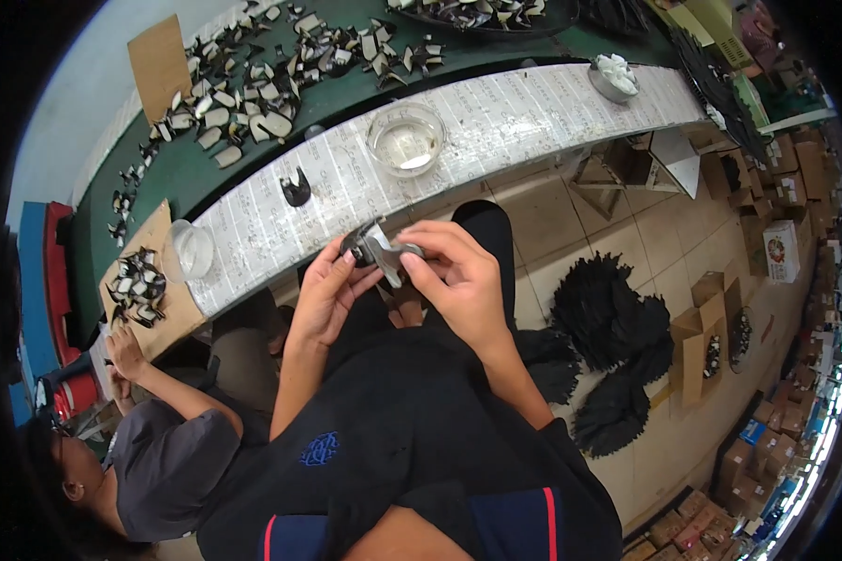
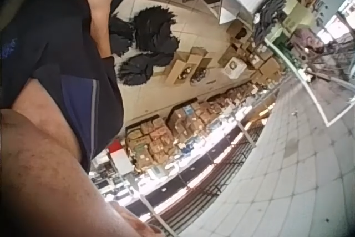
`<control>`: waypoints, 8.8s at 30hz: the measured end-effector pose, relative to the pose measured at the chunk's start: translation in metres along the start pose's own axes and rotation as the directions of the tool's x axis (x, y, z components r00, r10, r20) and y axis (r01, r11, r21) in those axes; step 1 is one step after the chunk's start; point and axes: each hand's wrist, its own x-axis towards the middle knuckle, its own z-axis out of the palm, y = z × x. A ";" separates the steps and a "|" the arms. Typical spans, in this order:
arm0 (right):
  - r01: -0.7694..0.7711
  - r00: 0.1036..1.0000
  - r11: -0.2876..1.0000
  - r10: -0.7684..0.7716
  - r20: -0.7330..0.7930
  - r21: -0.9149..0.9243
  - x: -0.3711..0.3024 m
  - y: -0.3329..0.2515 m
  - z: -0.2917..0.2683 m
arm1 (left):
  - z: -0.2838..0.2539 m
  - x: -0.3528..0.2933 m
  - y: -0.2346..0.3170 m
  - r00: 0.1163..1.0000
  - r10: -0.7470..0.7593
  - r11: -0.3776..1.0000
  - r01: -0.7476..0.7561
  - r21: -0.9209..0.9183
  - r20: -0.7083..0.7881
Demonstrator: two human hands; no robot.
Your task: Manual assembly and positioning of small shoe components at a manufacturing workbench.
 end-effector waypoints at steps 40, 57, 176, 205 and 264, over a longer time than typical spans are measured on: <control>0.024 0.996 0.993 -0.033 -0.081 -0.113 -0.011 0.020 -0.027 | -0.132 0.240 0.132 0.640 0.734 -0.634 0.527 0.566 0.226; -0.005 0.974 0.984 -0.036 -0.223 -0.178 0.000 0.024 -0.038 | -0.109 0.081 0.088 0.859 0.451 0.892 -0.440 0.101 -0.245; 0.236 0.972 0.819 -0.208 0.112 -0.524 -0.009 0.005 0.019 | -0.008 -0.015 -0.004 0.999 0.033 0.999 -0.034 -0.040 -0.032; 0.298 0.946 0.703 -0.308 0.101 -0.645 -0.007 0.004 0.015 | -0.005 -0.012 -0.002 0.998 0.026 0.999 -0.027 -0.020 -0.052; 0.286 0.958 0.664 -0.213 0.192 -0.691 -0.005 -0.009 0.021 | 0.003 -0.011 -0.002 0.998 0.014 0.999 -0.013 0.029 -0.066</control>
